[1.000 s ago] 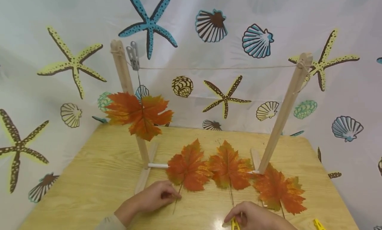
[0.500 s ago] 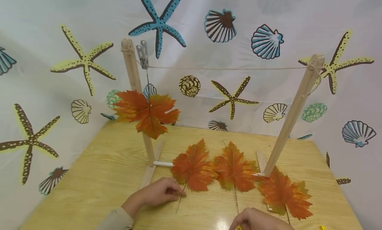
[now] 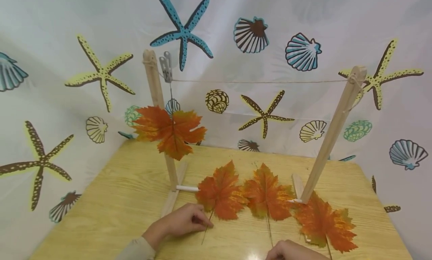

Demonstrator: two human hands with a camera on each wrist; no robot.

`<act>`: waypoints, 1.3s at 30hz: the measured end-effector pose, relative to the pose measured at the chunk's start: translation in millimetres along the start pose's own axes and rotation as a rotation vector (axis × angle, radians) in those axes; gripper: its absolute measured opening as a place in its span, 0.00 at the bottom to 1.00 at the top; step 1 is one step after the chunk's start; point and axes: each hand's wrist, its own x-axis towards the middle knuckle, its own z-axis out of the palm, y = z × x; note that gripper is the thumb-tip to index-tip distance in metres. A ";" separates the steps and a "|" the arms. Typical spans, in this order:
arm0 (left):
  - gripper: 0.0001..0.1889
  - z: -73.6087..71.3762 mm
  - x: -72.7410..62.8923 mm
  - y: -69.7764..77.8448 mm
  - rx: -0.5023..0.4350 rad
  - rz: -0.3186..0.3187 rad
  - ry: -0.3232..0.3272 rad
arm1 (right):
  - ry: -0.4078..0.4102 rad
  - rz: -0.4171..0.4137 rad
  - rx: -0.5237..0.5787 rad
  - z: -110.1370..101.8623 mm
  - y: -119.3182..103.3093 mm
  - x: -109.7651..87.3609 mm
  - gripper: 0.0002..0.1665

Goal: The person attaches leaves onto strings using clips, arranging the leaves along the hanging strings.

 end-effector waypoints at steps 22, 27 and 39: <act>0.07 4.4 6.1 0.7 0.013 0.027 -0.046 | 0.005 0.006 0.000 -2.1 8.5 0.9 0.15; 0.08 4.8 8.6 3.0 0.048 0.087 -0.044 | 0.035 0.015 -0.062 1.9 7.6 2.8 0.14; 0.10 0.7 13.0 6.2 0.074 0.134 0.011 | 0.032 -0.144 -0.560 0.6 -0.4 8.3 0.21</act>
